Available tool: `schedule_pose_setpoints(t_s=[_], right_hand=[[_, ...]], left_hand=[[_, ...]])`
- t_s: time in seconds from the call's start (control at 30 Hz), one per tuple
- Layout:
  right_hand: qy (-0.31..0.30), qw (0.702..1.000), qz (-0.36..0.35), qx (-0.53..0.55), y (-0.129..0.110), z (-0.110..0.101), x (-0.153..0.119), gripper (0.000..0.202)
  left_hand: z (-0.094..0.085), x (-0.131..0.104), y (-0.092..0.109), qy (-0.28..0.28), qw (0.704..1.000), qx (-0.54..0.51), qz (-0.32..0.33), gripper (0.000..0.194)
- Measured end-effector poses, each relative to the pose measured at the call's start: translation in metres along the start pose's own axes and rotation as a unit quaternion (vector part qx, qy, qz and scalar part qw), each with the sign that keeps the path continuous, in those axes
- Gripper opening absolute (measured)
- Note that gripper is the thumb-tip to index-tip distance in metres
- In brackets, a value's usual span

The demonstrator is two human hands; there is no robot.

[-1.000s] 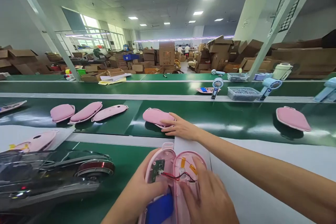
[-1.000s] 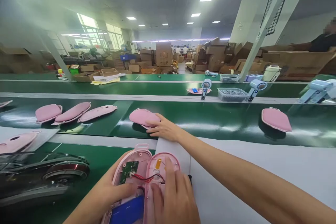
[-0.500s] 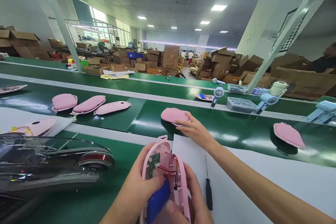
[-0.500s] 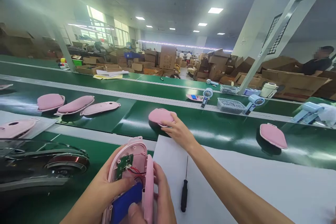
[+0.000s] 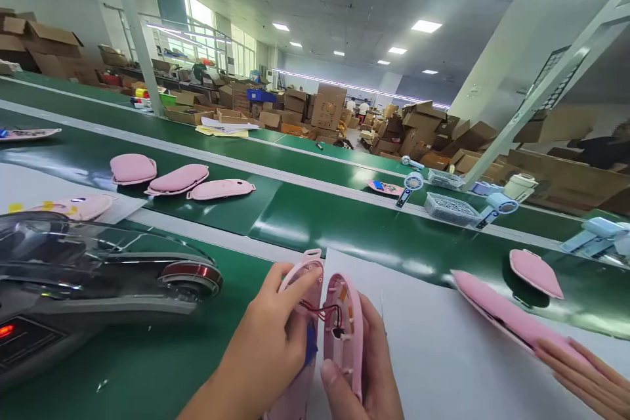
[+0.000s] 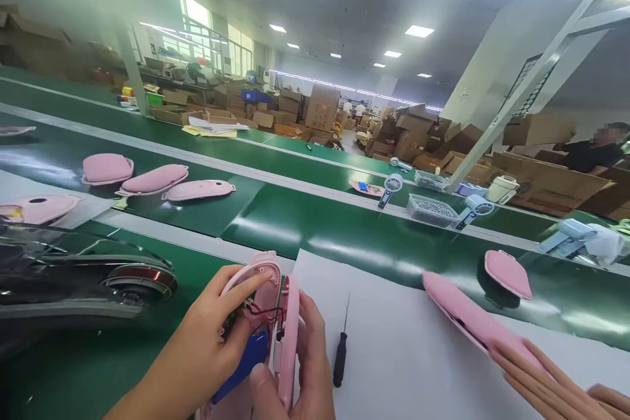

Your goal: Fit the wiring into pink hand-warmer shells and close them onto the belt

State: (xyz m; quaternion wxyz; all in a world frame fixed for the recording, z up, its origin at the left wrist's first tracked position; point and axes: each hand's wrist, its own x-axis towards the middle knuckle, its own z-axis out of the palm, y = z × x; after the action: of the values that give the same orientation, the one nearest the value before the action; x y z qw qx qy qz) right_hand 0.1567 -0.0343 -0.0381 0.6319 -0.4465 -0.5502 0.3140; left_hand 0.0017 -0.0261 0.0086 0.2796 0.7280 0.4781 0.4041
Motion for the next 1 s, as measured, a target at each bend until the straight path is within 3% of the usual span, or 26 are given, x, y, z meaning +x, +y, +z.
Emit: schedule_pose_setpoints(t_s=[0.1,0.27,0.53,0.77,1.0], right_hand=[[-0.006,1.000,0.021,0.004,-0.010,0.010,-0.022,0.075],[-0.016,0.997,0.068,0.012,-0.026,0.019,-0.035,0.058],[-0.030,0.992,0.079,0.093,-0.036,0.016,-0.021,0.065],[-0.046,0.995,0.038,0.077,-0.022,0.006,-0.016,0.039],[-0.057,0.991,0.018,0.122,-0.012,0.024,-0.022,0.044]], left_hand=[[-0.003,0.000,0.003,0.001,0.999,0.032,-0.011,0.043],[-0.005,-0.001,0.012,-0.018,1.000,0.013,-0.015,0.032],[-0.021,0.001,0.017,-0.122,0.991,-0.056,-0.026,0.050],[-0.003,0.001,0.013,-0.041,0.999,-0.032,-0.007,0.061],[0.003,-0.004,0.004,0.019,1.000,-0.006,-0.013,0.063]])
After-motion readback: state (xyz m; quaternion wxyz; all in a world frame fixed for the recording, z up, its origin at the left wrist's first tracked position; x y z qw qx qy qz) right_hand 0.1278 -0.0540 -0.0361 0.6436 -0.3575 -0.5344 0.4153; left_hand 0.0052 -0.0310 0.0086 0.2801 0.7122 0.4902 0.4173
